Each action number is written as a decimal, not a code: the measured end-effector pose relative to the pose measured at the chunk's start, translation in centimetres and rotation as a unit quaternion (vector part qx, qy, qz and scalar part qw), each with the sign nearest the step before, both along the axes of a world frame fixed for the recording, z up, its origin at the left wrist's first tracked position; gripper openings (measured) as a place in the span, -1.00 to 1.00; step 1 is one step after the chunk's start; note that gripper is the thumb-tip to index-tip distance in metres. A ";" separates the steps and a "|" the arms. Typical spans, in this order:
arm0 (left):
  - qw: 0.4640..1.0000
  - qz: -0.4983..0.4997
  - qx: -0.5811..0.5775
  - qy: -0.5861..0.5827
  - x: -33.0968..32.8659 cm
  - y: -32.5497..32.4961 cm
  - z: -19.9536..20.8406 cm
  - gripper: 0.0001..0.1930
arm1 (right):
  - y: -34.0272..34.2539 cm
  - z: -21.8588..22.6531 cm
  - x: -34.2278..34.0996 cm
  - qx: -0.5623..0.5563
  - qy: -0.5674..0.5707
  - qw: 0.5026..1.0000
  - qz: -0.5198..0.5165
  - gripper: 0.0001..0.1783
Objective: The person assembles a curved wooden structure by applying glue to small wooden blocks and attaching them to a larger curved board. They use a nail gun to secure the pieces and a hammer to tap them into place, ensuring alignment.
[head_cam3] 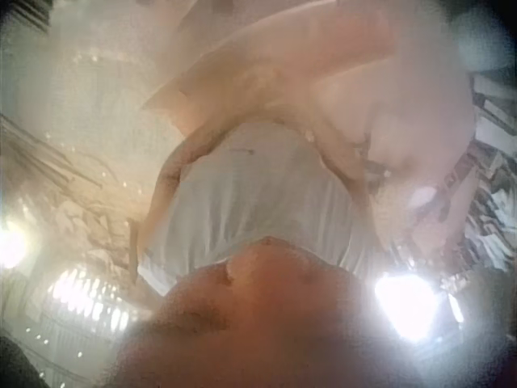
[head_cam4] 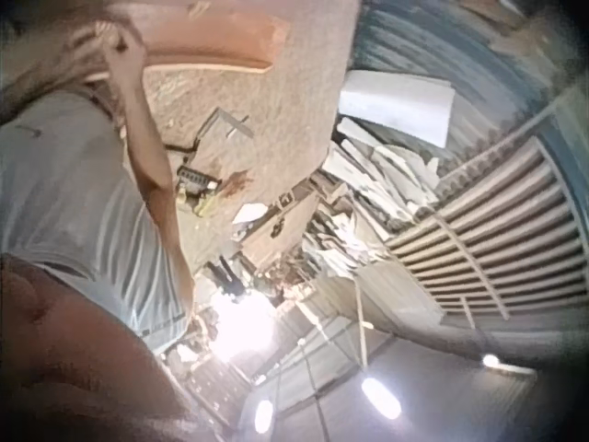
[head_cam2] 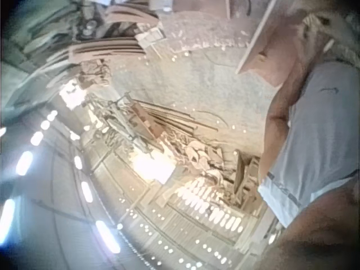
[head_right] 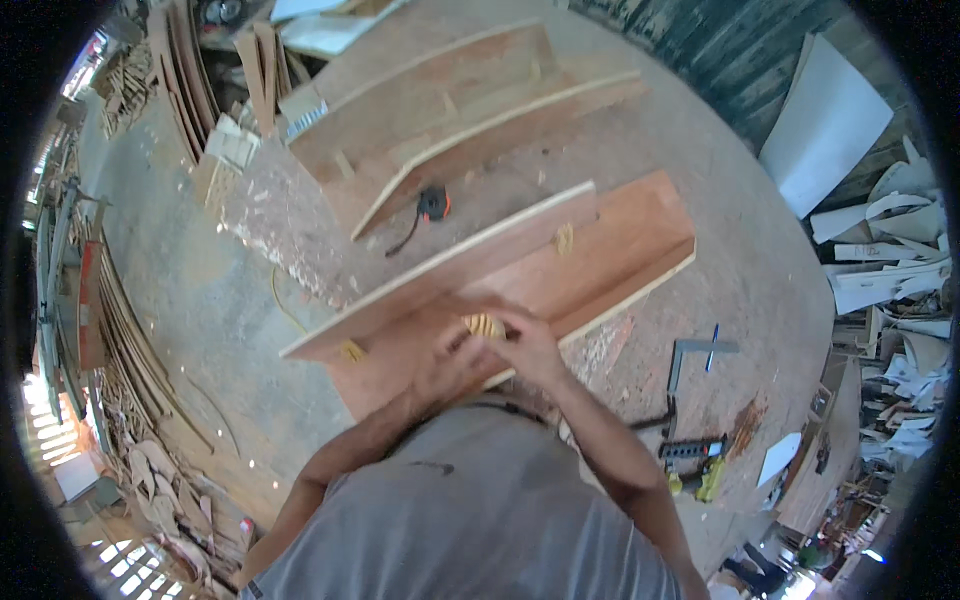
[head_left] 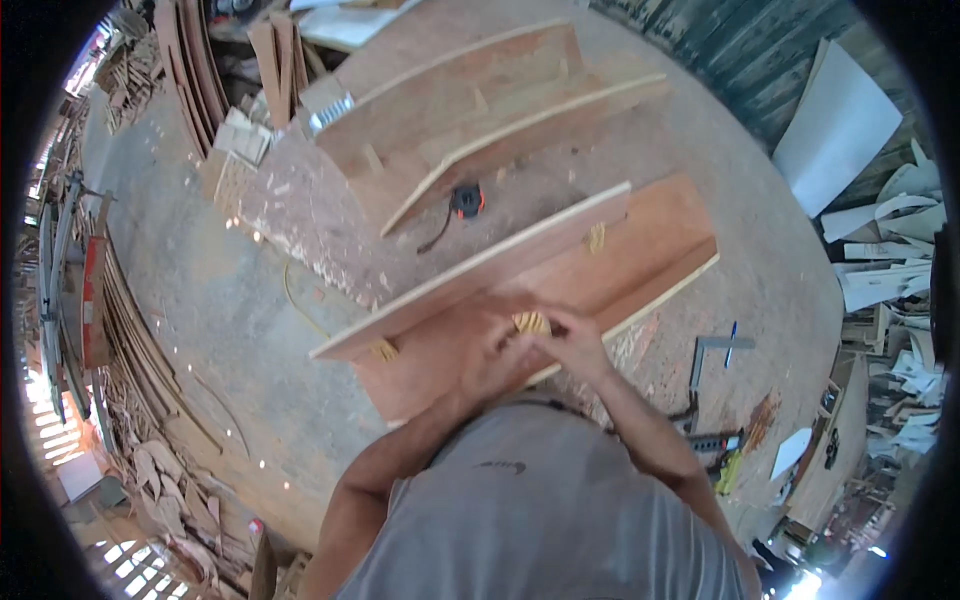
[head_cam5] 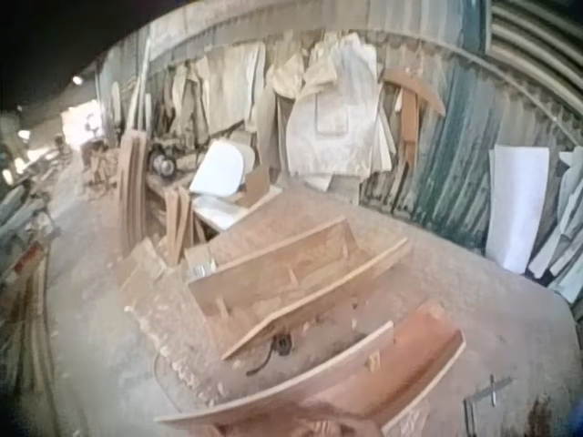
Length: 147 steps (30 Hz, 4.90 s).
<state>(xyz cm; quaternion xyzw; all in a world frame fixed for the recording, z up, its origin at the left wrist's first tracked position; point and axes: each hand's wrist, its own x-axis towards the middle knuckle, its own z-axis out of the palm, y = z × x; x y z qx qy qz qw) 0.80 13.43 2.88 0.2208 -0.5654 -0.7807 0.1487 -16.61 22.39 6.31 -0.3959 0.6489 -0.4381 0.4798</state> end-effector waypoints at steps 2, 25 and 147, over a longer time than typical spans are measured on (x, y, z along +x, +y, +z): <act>0.973 0.158 0.168 -0.006 0.4 2.5 -4.3 -0.60 | -0.4 -0.7 1.2 0.035 -0.033 0.998 0.026 -0.46; 0.837 0.320 -0.236 -0.375 -2.5 -2.0 -15.5 -0.71 | 2.0 -4.4 -2.0 -0.193 0.447 0.871 -0.069 -0.86; 0.925 0.193 -0.159 -0.287 -0.9 -4.3 -17.3 -0.69 | 59.8 -18.3 -7.8 0.323 0.209 0.455 -0.803 -0.42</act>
